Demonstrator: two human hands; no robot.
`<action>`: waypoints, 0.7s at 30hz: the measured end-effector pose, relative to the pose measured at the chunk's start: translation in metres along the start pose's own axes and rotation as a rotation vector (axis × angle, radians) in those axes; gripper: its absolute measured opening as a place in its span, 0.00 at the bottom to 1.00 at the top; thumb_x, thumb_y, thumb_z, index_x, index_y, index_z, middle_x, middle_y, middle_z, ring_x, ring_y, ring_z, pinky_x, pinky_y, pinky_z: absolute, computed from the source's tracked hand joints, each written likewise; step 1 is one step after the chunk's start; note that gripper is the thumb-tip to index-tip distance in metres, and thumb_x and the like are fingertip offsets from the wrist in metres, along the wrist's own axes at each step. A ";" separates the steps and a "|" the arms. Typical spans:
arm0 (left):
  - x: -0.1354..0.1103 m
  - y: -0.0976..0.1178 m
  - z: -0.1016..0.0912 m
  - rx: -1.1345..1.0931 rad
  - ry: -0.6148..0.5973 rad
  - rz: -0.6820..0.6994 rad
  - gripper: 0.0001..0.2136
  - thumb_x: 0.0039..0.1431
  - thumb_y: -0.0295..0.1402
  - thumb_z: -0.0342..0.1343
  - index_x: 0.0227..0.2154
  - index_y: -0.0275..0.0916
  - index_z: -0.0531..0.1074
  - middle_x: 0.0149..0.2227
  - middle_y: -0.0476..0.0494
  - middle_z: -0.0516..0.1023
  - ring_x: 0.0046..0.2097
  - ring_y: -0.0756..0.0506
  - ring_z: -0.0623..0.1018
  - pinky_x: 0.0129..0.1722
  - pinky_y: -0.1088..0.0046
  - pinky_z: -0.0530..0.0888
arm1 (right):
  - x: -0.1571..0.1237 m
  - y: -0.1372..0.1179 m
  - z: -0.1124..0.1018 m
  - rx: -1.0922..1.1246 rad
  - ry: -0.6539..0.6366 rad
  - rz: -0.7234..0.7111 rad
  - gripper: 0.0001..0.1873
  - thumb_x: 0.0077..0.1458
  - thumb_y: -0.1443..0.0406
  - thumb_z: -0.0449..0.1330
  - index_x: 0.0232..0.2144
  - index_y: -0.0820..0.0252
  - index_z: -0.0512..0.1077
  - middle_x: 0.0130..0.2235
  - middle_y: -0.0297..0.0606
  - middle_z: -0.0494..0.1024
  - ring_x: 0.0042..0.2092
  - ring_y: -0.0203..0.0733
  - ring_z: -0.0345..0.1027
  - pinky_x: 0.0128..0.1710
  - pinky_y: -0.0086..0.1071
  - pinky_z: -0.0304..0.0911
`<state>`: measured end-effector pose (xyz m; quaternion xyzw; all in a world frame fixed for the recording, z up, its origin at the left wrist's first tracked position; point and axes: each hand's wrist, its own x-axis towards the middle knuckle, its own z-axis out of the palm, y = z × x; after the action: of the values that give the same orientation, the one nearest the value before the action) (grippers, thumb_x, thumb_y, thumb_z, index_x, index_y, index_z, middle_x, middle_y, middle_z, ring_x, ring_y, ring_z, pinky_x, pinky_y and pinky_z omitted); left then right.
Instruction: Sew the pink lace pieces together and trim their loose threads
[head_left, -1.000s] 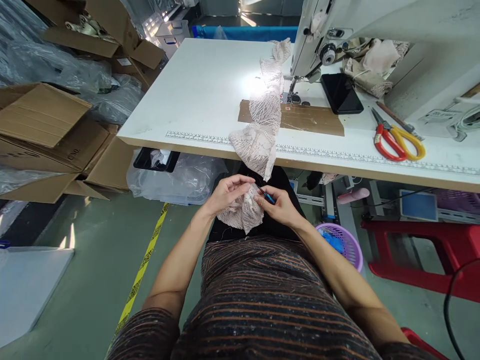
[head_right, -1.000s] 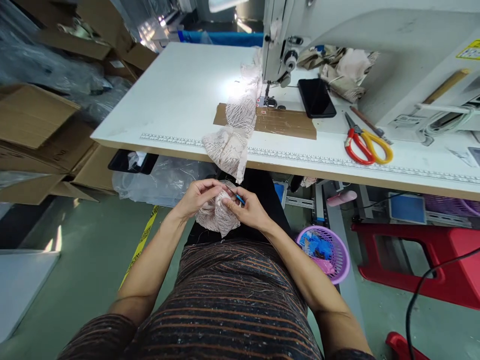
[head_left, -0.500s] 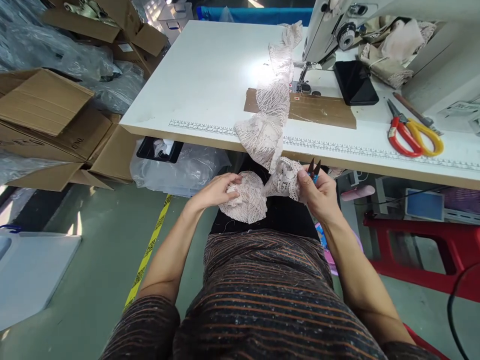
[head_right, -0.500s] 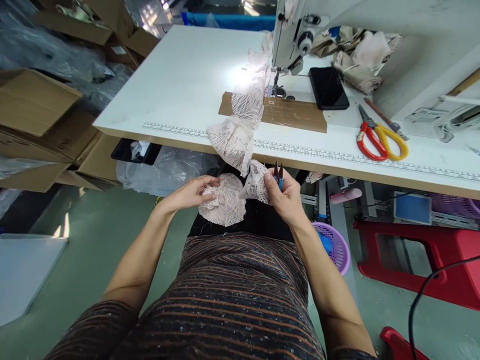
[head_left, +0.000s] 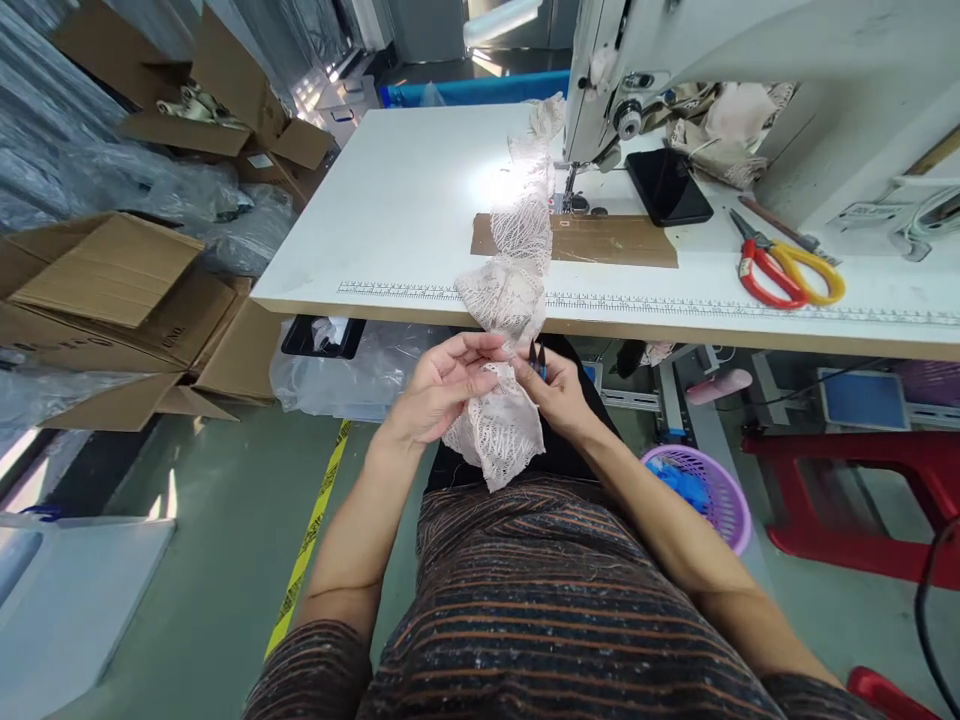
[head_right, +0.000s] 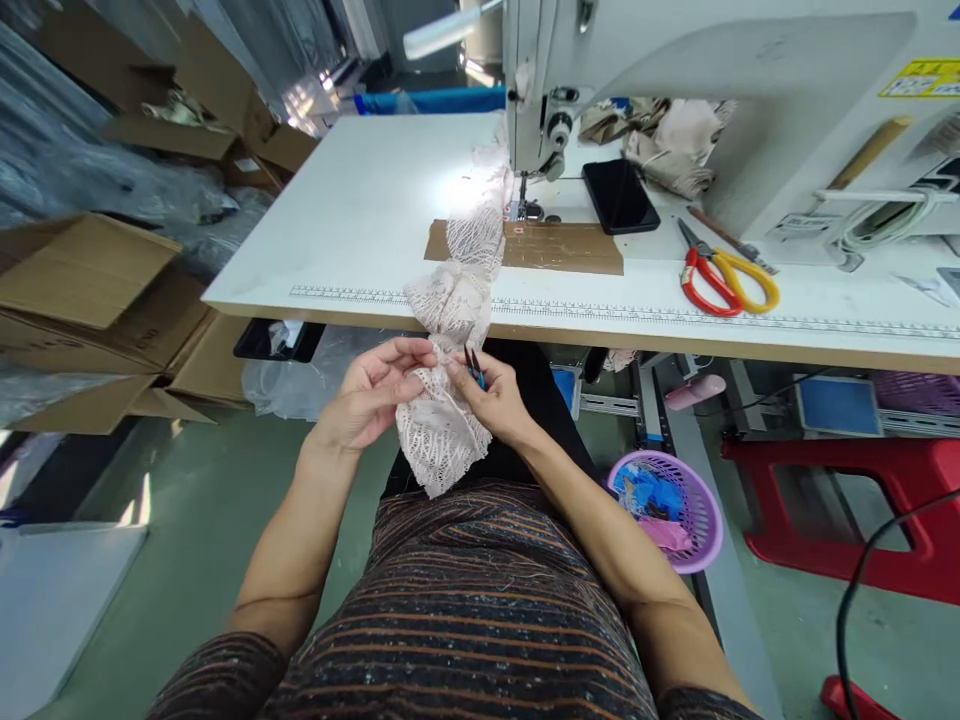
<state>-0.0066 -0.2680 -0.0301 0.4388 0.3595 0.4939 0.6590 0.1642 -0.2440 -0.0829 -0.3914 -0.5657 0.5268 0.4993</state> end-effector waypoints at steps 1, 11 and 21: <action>0.001 -0.003 -0.001 0.010 0.059 0.004 0.19 0.45 0.30 0.73 0.41 0.38 0.78 0.41 0.43 0.80 0.41 0.49 0.79 0.38 0.77 0.77 | -0.003 0.003 0.003 0.044 -0.003 0.048 0.27 0.51 0.41 0.64 0.33 0.59 0.78 0.29 0.36 0.75 0.32 0.39 0.65 0.35 0.34 0.64; 0.001 -0.026 0.001 0.287 0.327 0.204 0.21 0.50 0.36 0.70 0.45 0.38 0.73 0.45 0.41 0.77 0.46 0.47 0.77 0.44 0.72 0.78 | -0.020 -0.008 -0.003 -0.038 -0.024 0.015 0.26 0.54 0.42 0.62 0.33 0.60 0.78 0.31 0.36 0.75 0.33 0.39 0.64 0.36 0.33 0.64; -0.012 -0.015 -0.005 0.736 0.078 0.364 0.18 0.56 0.34 0.66 0.49 0.40 0.75 0.51 0.40 0.73 0.41 0.49 0.75 0.46 0.71 0.75 | -0.021 -0.024 -0.030 -0.099 -0.322 0.048 0.23 0.61 0.48 0.59 0.33 0.62 0.78 0.27 0.32 0.69 0.28 0.33 0.56 0.29 0.29 0.57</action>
<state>-0.0091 -0.2808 -0.0456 0.6824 0.4534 0.4572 0.3459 0.1992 -0.2612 -0.0641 -0.3394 -0.6542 0.5660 0.3695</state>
